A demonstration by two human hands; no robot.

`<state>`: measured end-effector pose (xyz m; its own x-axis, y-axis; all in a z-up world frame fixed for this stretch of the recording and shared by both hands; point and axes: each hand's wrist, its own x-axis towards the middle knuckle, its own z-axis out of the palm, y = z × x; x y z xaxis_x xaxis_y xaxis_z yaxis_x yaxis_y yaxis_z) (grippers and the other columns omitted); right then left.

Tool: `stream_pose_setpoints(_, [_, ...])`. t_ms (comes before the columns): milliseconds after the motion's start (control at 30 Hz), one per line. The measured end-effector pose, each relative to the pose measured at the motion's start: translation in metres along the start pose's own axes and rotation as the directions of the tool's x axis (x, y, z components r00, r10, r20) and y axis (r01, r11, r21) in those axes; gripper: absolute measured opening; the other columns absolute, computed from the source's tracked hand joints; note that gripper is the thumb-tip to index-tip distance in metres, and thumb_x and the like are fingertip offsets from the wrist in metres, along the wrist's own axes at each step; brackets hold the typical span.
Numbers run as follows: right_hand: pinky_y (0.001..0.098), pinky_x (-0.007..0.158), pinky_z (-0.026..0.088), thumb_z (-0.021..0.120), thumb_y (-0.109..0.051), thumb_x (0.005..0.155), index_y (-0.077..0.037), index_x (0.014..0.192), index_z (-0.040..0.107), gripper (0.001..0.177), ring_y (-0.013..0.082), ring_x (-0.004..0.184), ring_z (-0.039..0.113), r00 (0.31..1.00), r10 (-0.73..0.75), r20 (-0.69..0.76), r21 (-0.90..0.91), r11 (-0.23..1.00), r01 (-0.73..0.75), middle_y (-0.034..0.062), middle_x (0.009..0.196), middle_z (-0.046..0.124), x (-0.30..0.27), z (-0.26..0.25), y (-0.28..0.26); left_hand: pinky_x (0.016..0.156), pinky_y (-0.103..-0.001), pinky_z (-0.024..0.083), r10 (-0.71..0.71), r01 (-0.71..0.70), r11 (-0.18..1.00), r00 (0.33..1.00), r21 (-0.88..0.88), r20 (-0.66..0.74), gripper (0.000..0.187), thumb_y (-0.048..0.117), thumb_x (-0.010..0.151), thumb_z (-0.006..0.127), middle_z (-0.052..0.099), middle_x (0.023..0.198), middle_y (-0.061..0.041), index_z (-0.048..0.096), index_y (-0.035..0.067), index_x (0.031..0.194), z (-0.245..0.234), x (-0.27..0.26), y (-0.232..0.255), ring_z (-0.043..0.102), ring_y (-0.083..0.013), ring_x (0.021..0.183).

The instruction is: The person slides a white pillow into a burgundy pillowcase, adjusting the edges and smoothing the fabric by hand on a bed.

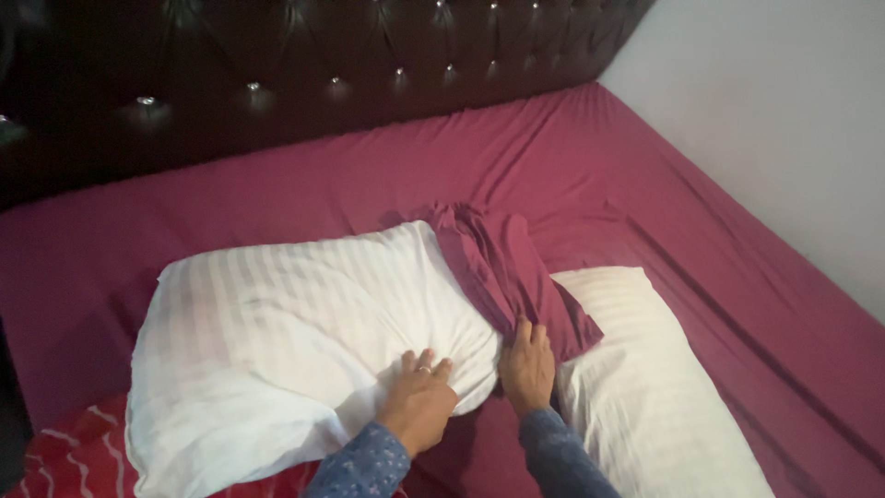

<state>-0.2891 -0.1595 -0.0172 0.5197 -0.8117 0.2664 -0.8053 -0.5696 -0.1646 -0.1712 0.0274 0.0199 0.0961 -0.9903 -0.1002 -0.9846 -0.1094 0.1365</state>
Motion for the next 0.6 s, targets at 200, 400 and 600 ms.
stream_pose_setpoints(200, [0.0522, 0.114, 0.032, 0.064, -0.031, 0.092, -0.003, 0.15, 0.043, 0.068, 0.0419, 0.139, 0.041, 0.893, -0.395, -0.216, 0.201, 0.877, 0.436, 0.0248, 0.152, 0.045, -0.001, -0.003, -0.024, 0.122, -0.058, 0.013, -0.053, -0.008, 0.934, 0.986, -0.356, -0.16, 0.051, 0.042, 0.093, 0.071, 0.041, 0.159, -0.014, 0.063, 0.004, 0.125, -0.011, -0.019, -0.046, 0.024, -0.0336, 0.153])
stream_pose_setpoints(400, [0.0584, 0.115, 0.024, 0.061, -0.039, 0.091, -0.01, 0.152, 0.045, 0.069, 0.041, 0.144, 0.036, 0.936, -0.329, -0.124, 0.213, 0.913, 0.349, 0.0224, 0.153, 0.043, 0.019, 0.01, -0.083, 0.121, -0.056, 0.005, -0.402, 0.313, 0.884, 0.887, -0.346, -0.226, 0.103, 0.055, 0.069, 0.083, 0.027, 0.168, -0.009, 0.041, 0.016, 0.155, -0.033, -0.004, -0.064, 0.015, -0.0309, 0.152])
stream_pose_setpoints(600, [0.0577, 0.117, 0.023, 0.055, -0.044, 0.095, -0.022, 0.14, 0.061, 0.05, 0.0446, 0.146, 0.033, 0.945, -0.327, 0.02, 0.193, 0.929, 0.317, 0.0207, 0.157, 0.044, 0.05, 0.008, -0.115, 0.119, -0.065, 0.001, -0.501, 0.485, 0.829, 0.865, -0.28, 0.015, 0.13, 0.07, 0.053, 0.088, 0.019, 0.172, -0.008, 0.03, 0.024, 0.161, -0.049, 0.024, -0.079, 0.008, -0.0338, 0.155])
